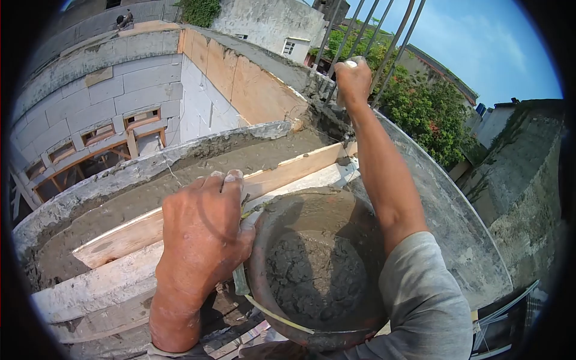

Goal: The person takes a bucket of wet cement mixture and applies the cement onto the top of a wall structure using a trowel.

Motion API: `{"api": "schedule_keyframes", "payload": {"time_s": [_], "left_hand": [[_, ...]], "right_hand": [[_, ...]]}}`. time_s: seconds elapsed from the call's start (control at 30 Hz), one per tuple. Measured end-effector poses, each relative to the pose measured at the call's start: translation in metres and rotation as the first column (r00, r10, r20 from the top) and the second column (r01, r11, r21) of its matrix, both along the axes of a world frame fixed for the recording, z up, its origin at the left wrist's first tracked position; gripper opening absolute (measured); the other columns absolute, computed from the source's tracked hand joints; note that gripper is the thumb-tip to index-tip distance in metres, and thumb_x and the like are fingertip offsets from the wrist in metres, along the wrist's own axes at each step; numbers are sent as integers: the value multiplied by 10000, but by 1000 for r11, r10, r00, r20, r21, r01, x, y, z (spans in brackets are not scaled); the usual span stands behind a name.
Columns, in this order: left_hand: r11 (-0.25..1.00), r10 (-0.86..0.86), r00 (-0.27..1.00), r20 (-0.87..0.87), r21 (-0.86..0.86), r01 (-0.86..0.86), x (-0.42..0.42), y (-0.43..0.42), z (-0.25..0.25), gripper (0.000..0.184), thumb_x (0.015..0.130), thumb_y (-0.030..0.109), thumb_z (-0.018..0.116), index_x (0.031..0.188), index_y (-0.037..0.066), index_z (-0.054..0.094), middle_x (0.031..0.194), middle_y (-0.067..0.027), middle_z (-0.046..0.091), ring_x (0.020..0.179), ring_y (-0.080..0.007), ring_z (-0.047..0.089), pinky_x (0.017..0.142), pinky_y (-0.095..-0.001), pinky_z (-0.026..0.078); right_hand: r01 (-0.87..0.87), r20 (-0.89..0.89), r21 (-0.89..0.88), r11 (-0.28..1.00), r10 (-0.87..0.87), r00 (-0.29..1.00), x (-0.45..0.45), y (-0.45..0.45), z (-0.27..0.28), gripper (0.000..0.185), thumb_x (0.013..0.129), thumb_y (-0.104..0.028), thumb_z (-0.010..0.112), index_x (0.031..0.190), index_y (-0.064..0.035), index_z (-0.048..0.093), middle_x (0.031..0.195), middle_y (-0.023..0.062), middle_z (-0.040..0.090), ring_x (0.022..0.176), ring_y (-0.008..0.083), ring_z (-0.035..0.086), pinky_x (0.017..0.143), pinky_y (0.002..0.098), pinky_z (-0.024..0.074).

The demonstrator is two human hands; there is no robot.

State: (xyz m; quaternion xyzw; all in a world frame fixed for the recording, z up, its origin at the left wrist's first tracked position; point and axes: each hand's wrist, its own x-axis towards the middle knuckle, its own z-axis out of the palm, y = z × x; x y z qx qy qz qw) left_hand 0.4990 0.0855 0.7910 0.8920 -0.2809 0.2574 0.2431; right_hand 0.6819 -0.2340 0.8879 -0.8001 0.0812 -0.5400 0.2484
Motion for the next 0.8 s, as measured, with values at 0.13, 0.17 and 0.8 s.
{"api": "schedule_keyframes", "payload": {"time_s": [0.13, 0.17, 0.8], "left_hand": [[997, -63, 991, 120, -43, 68, -1, -1, -7, 617, 551, 157, 772, 1122, -26, 627, 866, -192, 641, 809, -385, 639, 699, -452, 495], [997, -51, 985, 165, -57, 61, 0, 2, -9, 618, 550, 156, 771, 1122, -28, 627, 861, -195, 641, 806, -387, 640, 700, -453, 497], [998, -17, 996, 86, -54, 21, 2, 3, -2, 576, 563, 156, 775, 1093, -30, 645, 857, -182, 648, 794, -380, 636, 711, -454, 495]], "right_hand": [[-77, 17, 67, 995, 76, 997, -10, 0, 39, 365, 713, -210, 685, 981, 33, 641, 861, 178, 683, 824, 279, 664, 776, 374, 509], [-174, 28, 155, 972, 172, 985, -16, 9, 51, 345, 702, -201, 687, 969, 14, 651, 872, 177, 682, 820, 275, 663, 761, 370, 507], [-153, 67, 160, 975, 144, 987, -20, 12, 45, 411, 684, -181, 687, 1020, 52, 652, 911, 213, 688, 833, 280, 676, 793, 353, 514]]}}
